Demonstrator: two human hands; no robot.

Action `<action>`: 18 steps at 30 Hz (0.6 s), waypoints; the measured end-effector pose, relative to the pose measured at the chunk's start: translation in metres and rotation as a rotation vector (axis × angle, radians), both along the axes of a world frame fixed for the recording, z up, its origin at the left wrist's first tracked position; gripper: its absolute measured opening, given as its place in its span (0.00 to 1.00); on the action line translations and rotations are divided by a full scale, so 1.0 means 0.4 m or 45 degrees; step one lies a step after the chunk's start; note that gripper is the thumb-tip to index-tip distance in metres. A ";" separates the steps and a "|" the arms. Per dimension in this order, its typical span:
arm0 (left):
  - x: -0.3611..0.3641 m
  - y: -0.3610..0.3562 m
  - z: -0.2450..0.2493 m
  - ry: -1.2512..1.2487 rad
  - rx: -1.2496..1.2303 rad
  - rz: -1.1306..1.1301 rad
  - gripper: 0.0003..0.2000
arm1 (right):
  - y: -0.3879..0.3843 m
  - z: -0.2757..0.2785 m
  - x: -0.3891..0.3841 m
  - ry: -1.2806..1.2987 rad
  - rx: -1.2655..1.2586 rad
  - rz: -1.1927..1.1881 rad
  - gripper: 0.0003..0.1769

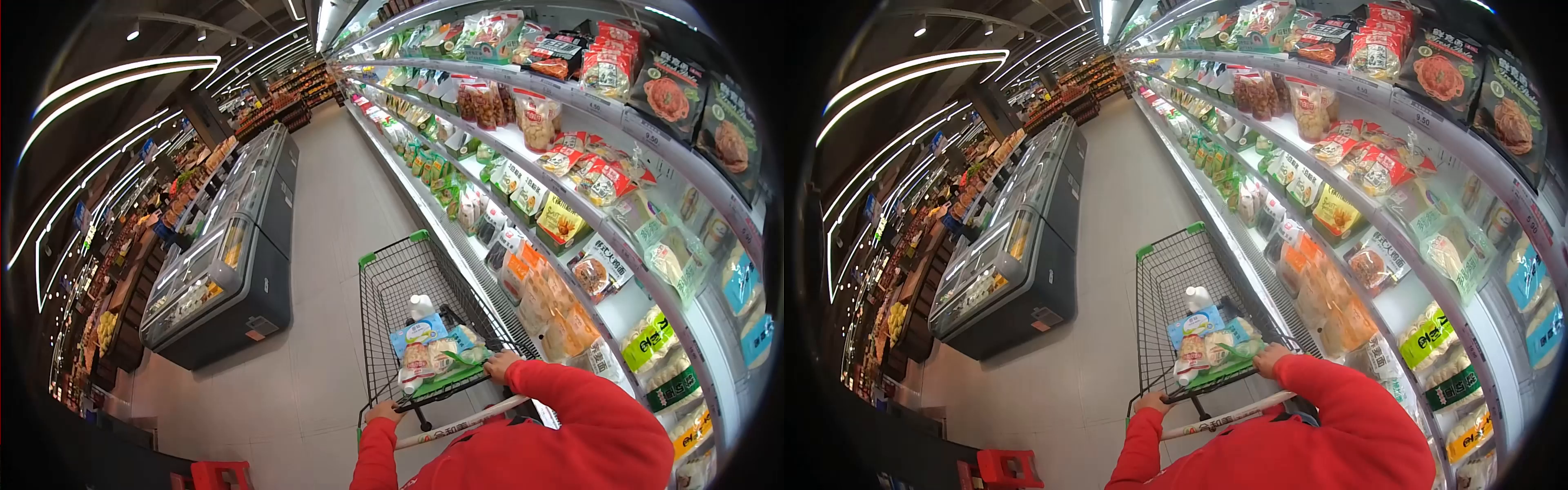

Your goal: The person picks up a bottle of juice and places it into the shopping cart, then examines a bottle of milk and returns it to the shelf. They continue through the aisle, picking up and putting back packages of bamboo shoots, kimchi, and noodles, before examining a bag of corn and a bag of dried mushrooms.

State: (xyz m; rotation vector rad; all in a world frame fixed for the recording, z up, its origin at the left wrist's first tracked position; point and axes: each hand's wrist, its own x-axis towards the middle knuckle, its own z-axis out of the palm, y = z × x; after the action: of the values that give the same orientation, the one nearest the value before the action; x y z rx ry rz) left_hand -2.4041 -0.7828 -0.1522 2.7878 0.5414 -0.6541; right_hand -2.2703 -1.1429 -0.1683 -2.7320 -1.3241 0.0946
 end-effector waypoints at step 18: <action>0.428 0.166 -0.006 -0.140 0.037 0.160 0.24 | 0.202 -0.020 0.467 -0.020 0.005 0.037 0.09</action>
State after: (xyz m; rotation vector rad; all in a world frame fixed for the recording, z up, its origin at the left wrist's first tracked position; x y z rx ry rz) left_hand -2.2328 -0.7164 -0.1546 2.7685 0.7015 -0.4669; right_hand -2.0833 -1.0621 -0.1764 -2.7164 -1.3674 0.0732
